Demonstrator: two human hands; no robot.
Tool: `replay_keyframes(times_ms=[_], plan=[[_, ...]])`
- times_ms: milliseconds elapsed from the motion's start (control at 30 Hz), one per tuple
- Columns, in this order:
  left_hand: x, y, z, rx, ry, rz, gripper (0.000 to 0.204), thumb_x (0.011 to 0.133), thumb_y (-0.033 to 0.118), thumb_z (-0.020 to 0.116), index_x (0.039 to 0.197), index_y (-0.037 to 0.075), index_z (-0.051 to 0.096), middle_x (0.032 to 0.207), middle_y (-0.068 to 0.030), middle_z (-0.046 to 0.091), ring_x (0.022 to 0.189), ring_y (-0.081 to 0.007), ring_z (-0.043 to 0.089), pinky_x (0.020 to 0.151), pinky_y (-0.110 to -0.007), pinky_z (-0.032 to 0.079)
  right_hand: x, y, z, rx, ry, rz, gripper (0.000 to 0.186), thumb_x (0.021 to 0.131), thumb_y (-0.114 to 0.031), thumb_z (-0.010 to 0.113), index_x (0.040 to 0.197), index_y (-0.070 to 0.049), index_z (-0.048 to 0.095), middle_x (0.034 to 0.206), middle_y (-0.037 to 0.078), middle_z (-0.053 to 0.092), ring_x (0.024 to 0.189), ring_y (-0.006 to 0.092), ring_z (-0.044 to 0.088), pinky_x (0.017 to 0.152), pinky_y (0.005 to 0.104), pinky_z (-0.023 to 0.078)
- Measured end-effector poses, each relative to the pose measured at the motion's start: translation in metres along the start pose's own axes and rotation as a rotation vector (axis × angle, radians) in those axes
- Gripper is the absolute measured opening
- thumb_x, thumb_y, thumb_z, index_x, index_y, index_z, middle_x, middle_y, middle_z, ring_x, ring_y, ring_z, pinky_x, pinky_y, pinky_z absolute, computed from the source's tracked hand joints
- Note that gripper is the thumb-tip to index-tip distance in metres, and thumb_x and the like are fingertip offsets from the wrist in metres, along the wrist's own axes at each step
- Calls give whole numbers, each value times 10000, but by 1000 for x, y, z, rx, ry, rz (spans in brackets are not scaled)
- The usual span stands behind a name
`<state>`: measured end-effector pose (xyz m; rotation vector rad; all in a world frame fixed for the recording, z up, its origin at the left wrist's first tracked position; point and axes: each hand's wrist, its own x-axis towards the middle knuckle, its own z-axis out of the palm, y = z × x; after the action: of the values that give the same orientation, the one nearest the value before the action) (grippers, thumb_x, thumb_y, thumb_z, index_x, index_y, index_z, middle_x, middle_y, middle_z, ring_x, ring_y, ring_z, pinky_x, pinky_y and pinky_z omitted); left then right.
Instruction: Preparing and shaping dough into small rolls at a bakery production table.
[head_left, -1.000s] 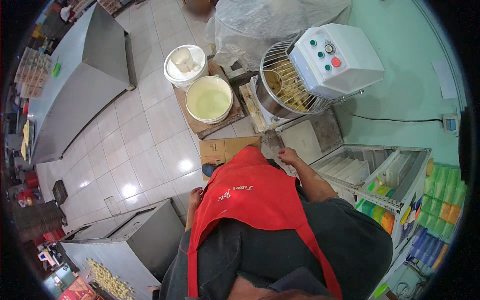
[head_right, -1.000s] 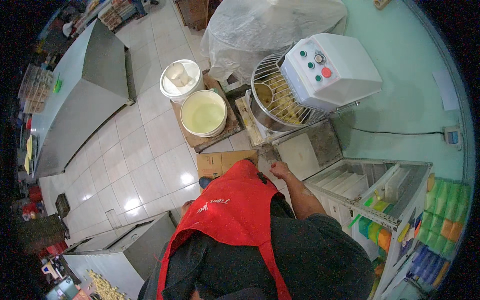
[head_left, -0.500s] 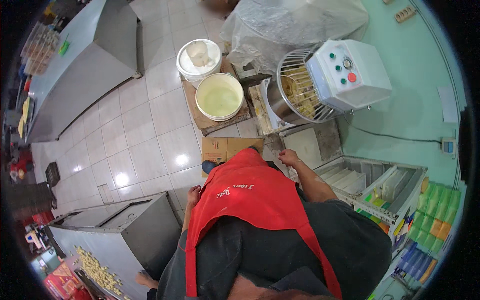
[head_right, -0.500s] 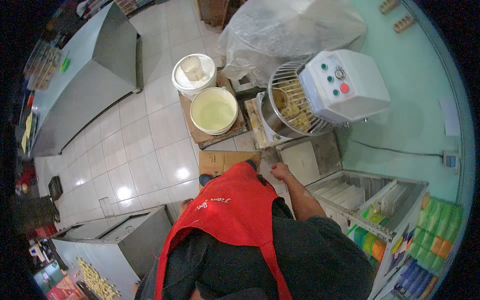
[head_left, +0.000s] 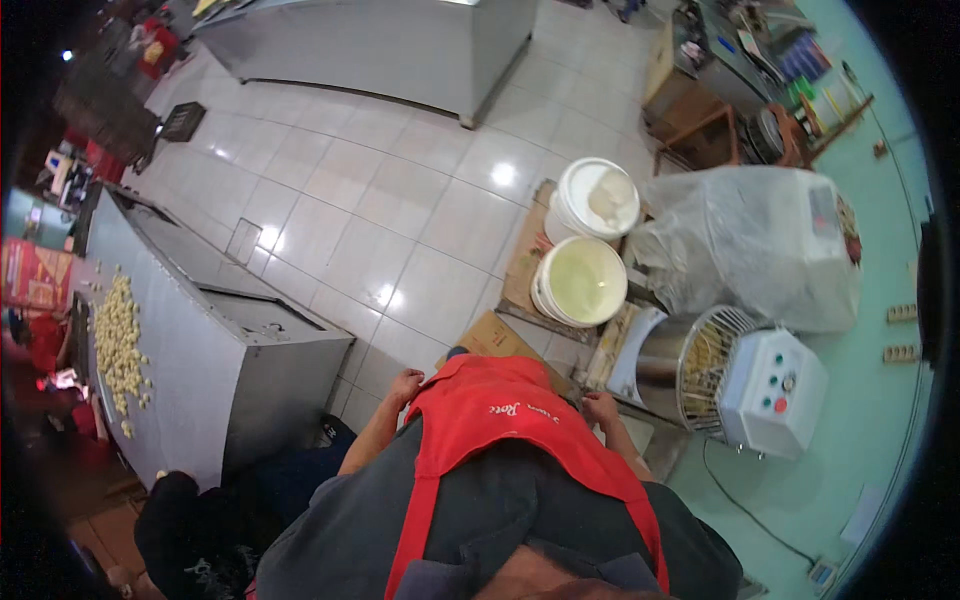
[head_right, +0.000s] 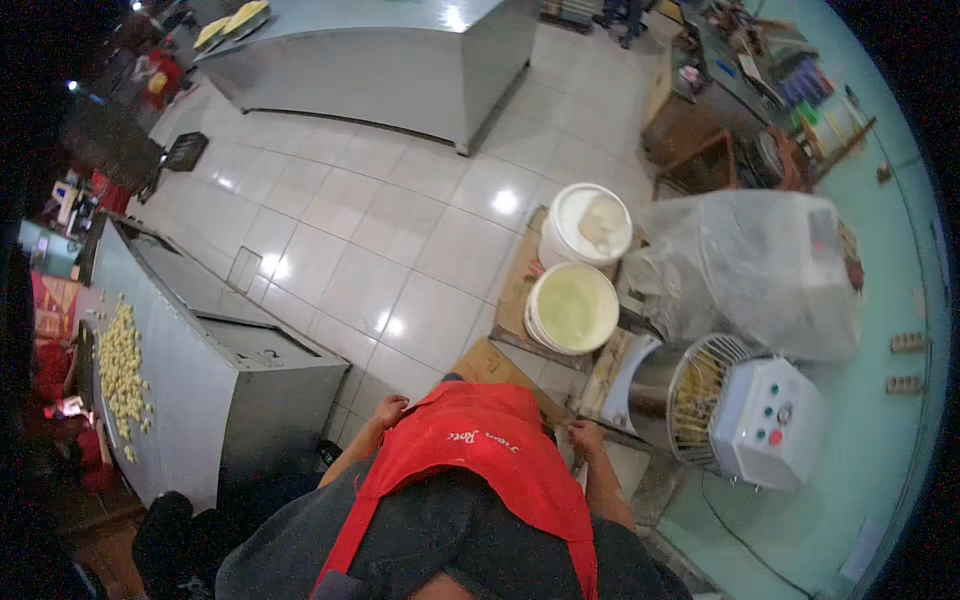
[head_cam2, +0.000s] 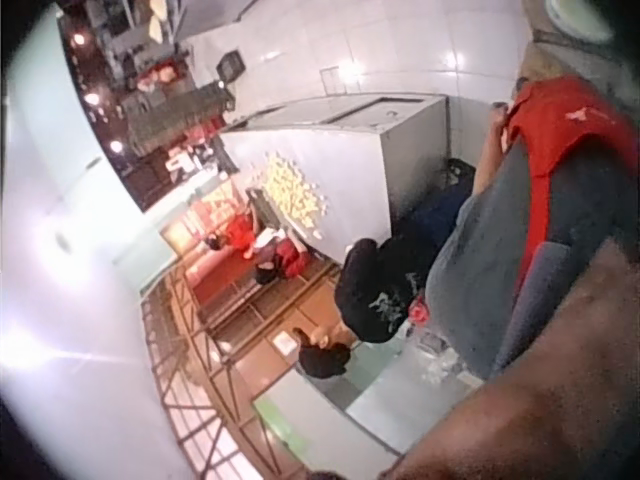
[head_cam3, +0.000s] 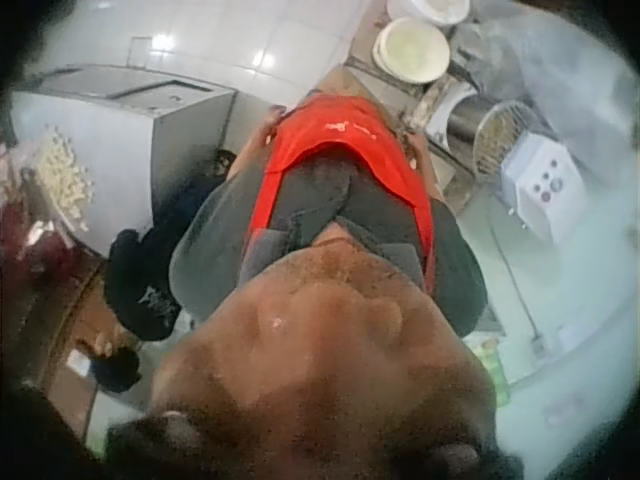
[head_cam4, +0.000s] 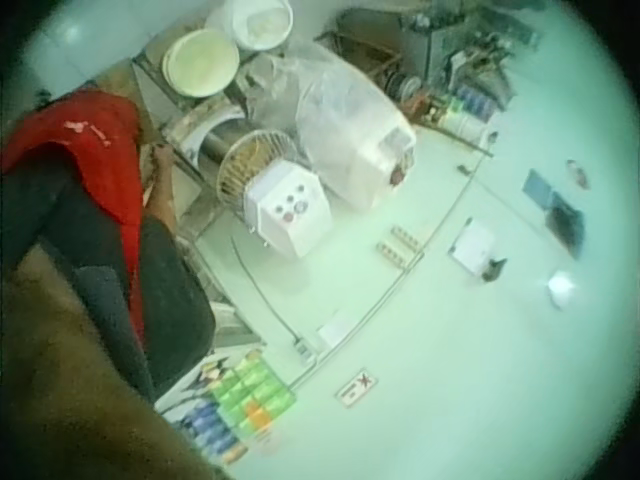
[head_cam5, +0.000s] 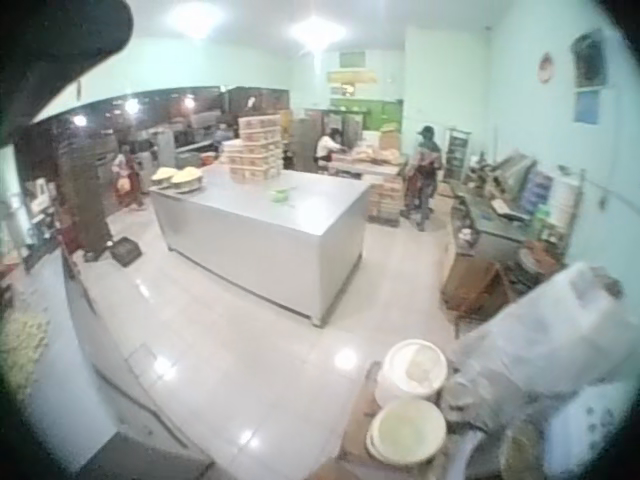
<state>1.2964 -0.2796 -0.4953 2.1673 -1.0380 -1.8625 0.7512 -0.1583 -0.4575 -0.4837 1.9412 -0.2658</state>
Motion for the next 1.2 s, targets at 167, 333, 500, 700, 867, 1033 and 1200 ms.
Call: replay_keyframes(times_ms=[167, 333, 500, 700, 867, 1033, 1200], plan=[[2, -10, -59, -177, 67, -69, 344, 927, 179, 746, 1241, 40, 724, 1064, -120, 759, 879, -214, 708, 727, -389, 594, 35, -72, 34, -106, -164, 37, 394, 982, -226, 682, 1323, -37, 742, 977, 105, 791, 867, 238, 751, 746, 402, 587], [4, -32, -112, -150, 329, -44, 192, 918, 201, 782, 1040, 55, 807, 844, -86, 779, 740, -170, 710, 691, -365, 580, 56, -156, 70, -627, -125, -389, 340, 961, -220, 653, 1219, -45, 788, 1110, 170, 804, 899, 313, 782, 762, 466, 603], [18, -25, -141, -576, 311, -216, 283, 997, 211, 699, 1224, 54, 760, 958, -76, 782, 792, -165, 707, 658, -364, 559, 100, -248, 97, -776, -117, -646, 333, 941, -232, 608, 1169, -74, 793, 1109, 177, 800, 1017, 421, 759, 874, 498, 596], [63, -8, -127, -806, 293, -296, 379, 1027, 266, 684, 1351, 71, 700, 951, -44, 690, 743, -169, 635, 569, -317, 495, 225, -375, 79, -1111, -406, -872, 327, 899, -366, 680, 1015, -94, 819, 1059, 136, 809, 994, 306, 780, 850, 463, 612], [79, 70, -175, -762, 314, -397, 356, 1041, 297, 667, 1330, 96, 720, 969, -48, 702, 751, -156, 616, 604, -324, 501, 290, -570, 168, -1354, -273, -903, 320, 880, -363, 682, 947, -81, 818, 899, 146, 800, 879, 313, 793, 812, 471, 619], [101, 153, -250, -894, 540, -173, 408, 1066, 328, 630, 1354, 49, 703, 1117, -90, 749, 958, -200, 682, 824, -363, 560, 331, -786, 300, -1326, -358, -737, 279, 910, -306, 691, 942, -58, 815, 753, 127, 760, 595, 263, 726, 612, 429, 609], [146, 167, -310, -1014, 619, -173, 463, 1055, 337, 638, 1362, -6, 693, 1288, -139, 750, 1187, -231, 685, 1037, -349, 519, 344, -971, 452, -1117, -302, -1035, 311, 925, -222, 764, 1173, -36, 783, 814, 95, 777, 649, 188, 728, 570, 341, 594]])
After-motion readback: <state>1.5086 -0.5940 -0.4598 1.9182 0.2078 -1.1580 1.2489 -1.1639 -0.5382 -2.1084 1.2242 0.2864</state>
